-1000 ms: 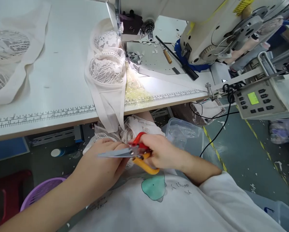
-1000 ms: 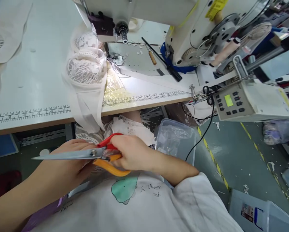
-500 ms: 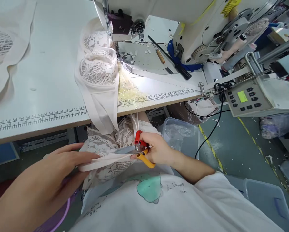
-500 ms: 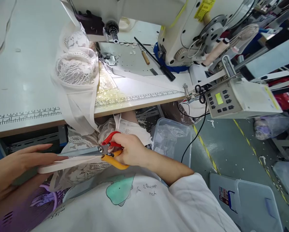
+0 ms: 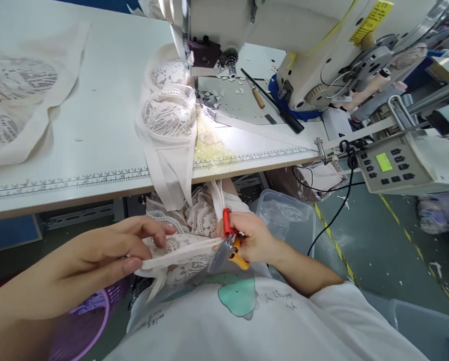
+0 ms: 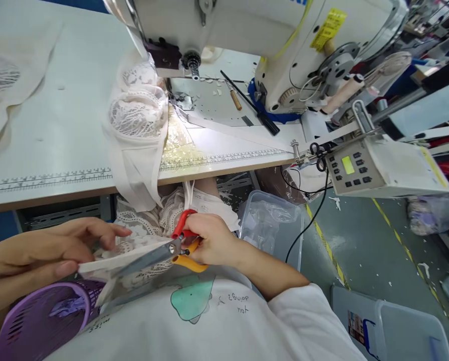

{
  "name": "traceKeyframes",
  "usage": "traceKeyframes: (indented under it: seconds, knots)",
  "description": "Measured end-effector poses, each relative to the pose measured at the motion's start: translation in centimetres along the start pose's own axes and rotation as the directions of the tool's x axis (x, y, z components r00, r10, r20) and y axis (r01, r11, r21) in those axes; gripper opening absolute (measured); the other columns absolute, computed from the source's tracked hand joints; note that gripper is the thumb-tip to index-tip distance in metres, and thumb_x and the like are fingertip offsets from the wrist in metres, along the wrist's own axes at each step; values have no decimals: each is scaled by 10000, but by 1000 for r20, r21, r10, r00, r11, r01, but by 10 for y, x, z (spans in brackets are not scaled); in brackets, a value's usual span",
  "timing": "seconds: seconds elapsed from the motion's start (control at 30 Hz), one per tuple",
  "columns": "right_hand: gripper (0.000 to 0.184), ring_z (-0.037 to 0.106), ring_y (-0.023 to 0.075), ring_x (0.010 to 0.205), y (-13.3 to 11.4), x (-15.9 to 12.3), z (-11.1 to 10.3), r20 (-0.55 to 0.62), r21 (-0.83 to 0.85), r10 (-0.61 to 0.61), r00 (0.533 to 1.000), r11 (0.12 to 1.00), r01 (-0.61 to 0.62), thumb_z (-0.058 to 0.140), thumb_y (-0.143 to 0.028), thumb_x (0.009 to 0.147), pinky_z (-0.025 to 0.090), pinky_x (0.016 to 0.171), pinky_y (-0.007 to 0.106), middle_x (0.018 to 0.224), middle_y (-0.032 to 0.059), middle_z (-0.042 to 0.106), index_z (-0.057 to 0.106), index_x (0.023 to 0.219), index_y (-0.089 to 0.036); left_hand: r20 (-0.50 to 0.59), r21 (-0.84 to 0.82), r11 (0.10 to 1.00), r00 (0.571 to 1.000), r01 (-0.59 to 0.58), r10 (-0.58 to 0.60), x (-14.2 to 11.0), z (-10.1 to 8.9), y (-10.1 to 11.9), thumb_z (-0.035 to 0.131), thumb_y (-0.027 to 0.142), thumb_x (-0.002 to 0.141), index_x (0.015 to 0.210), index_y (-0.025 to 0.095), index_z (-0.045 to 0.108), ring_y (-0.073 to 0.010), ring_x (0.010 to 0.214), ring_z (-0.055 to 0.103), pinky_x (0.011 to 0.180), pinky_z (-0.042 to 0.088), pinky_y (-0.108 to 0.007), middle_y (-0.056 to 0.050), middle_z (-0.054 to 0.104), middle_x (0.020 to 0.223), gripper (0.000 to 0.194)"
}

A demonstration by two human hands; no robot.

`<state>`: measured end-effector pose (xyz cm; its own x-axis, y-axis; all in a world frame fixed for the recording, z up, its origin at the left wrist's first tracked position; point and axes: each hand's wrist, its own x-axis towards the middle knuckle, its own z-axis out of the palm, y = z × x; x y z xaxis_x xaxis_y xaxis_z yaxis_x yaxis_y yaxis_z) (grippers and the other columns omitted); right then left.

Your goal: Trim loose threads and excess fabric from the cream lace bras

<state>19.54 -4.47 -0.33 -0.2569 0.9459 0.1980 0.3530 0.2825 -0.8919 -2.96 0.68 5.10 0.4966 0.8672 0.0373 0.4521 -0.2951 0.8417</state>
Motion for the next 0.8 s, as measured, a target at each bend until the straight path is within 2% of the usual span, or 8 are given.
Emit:
traceKeyframes:
  seconds: [0.13, 0.23, 0.3, 0.33, 0.47, 0.6, 0.7, 0.8]
  knots:
    - [146, 547, 128, 584, -1, -2, 1, 4, 14, -34, 999, 999, 34, 629, -120, 620, 432, 556, 233, 635, 6, 590, 502, 658, -181, 224, -297, 952, 975, 72, -4, 8, -21, -3, 524, 390, 808, 572, 190, 670, -161, 669, 614, 645, 487, -272, -54, 668, 716, 342]
    - [162, 534, 125, 577, -2, -1, 2, -26, 23, -88, 996, 996, 89, 629, -132, 641, 423, 539, 230, 624, -1, 566, 477, 655, -185, 414, -502, 857, 903, 120, 116, 16, -29, -9, 584, 372, 804, 657, 196, 705, -174, 646, 598, 644, 481, -306, -52, 662, 681, 259]
    - [168, 519, 118, 563, -3, -1, 2, -42, 27, -105, 994, 994, 106, 632, -136, 648, 413, 521, 224, 625, -4, 558, 472, 660, -186, 496, -550, 821, 851, 156, 171, 21, -30, -13, 566, 368, 827, 713, 186, 685, -186, 697, 597, 690, 480, -331, -46, 651, 704, 245]
    - [169, 514, 114, 558, -4, -1, 1, -47, 27, -104, 993, 994, 105, 634, -133, 649, 409, 516, 220, 627, -6, 557, 475, 667, -186, 511, -542, 824, 842, 162, 171, 22, -30, -15, 550, 361, 841, 733, 184, 665, -195, 755, 599, 726, 479, -337, -44, 648, 734, 237]
    - [165, 519, 109, 565, -4, -4, -1, -64, -6, -101, 993, 995, 101, 640, -127, 668, 408, 520, 215, 623, -16, 557, 490, 696, -189, 481, -425, 901, 866, 91, 139, 23, -32, -20, 492, 339, 870, 741, 195, 593, -198, 937, 567, 871, 448, -341, -46, 607, 866, 218]
    - [160, 526, 111, 557, -4, -6, 0, -73, -94, -111, 991, 990, 104, 633, -152, 696, 402, 508, 218, 611, -13, 569, 479, 680, -192, 395, -212, 976, 918, 43, 45, 19, -31, -18, 513, 291, 829, 690, 200, 564, -191, 1008, 563, 853, 446, -267, -61, 606, 1057, 173]
    - [170, 536, 113, 548, -5, -7, 1, -102, -164, -134, 986, 980, 117, 623, -180, 722, 398, 499, 219, 599, -7, 573, 466, 657, -193, 337, -23, 997, 939, 73, -62, 18, -28, -16, 527, 294, 804, 709, 202, 586, -159, 829, 615, 735, 462, -223, -34, 669, 895, 145]
    - [185, 539, 114, 545, -7, -9, 3, -130, -191, -148, 980, 974, 122, 616, -193, 737, 400, 498, 219, 598, -3, 575, 454, 648, -193, 257, 37, 990, 956, 134, -139, 16, -21, -13, 547, 328, 783, 714, 207, 594, -131, 630, 588, 580, 445, -205, 9, 644, 700, 148]
